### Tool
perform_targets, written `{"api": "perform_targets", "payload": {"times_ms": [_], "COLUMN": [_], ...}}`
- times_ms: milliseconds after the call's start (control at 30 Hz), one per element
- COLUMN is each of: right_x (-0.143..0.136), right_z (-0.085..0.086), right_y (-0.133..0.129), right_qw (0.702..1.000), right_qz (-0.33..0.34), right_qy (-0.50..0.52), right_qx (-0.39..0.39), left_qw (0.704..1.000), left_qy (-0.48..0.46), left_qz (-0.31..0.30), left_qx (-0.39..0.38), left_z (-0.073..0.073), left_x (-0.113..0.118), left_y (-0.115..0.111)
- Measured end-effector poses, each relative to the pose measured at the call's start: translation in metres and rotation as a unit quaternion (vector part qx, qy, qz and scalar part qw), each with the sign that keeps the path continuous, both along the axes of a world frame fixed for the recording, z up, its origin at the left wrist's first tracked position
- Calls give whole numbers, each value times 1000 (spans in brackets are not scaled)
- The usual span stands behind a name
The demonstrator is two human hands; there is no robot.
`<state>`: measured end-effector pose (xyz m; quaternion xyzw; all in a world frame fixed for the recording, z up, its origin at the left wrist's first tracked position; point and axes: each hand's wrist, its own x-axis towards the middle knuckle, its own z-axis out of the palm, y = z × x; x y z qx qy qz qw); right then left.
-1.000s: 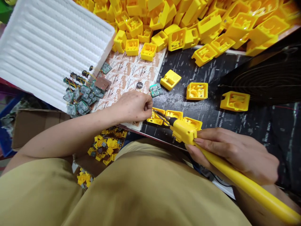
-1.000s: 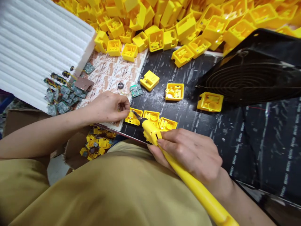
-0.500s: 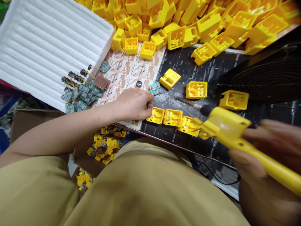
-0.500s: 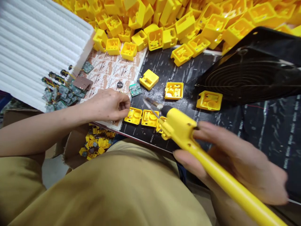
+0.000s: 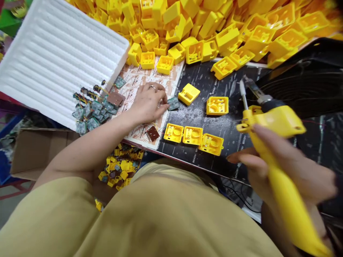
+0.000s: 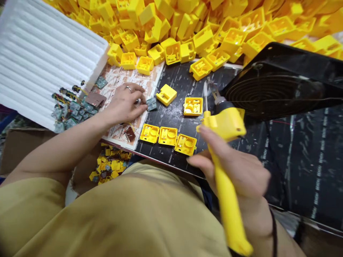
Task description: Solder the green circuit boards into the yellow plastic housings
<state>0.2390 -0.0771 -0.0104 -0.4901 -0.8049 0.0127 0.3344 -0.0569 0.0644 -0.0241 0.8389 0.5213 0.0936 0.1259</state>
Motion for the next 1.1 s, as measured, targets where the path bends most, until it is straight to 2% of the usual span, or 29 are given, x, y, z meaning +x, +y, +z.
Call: {"api": "perform_targets", "payload": {"times_ms": [67, 167, 267, 333, 433, 467, 533, 600, 667, 733, 833, 900, 967, 1033, 1100], "right_x": [-9, -19, -28, -32, -36, -36, -35, -35, -37, -40, -43, -43, -43, -43, -46], "right_z": [-1, 0, -2, -4, -8, -9, -10, -9, -5, -1, 4, 5, 5, 5, 4], "right_y": [9, 18, 23, 24, 23, 22, 21, 21, 24, 27, 28, 27, 24, 20, 15], "right_qw": [999, 998, 997, 997, 998, 998, 998, 997, 993, 990, 990, 990, 989, 988, 988], "right_qz": [35, 68, 75, 70, 59, 56, 58, 66, 91, 118, 107, 64, 29, 6, -6], "right_qy": [3, 10, -3, -5, 2, 4, 13, 43, 77, 70, 27, 29, 43, 48, 53], "right_qx": [19, 7, 3, 19, 33, 33, 22, 3, -10, 15, 93, 125, 139, 150, 147], "left_qw": [998, 991, 995, 999, 999, 999, 999, 986, 955, 916, 830, 750, 678, 644, 646], "left_qy": [-47, -93, -81, -39, 47, 50, -5, -107, -193, -244, -326, -408, -480, -519, -548], "left_qz": [-13, 5, 17, 13, 6, 3, -1, -10, -31, -53, -51, -28, -5, 13, 40], "left_qx": [-36, -97, -53, -17, 10, 7, -35, -125, -223, -315, -450, -521, -557, -562, -530], "left_z": [-3, 11, 24, 23, 11, 8, 8, 18, 32, 45, 54, 50, 43, 34, 27], "left_x": [-7, -20, -19, -9, 9, 13, 16, 17, 21, 29, 39, 39, 34, 31, 33], "left_y": [4, 8, 7, 5, 2, 2, 3, 3, -1, -11, -28, -39, -49, -60, -70]}}
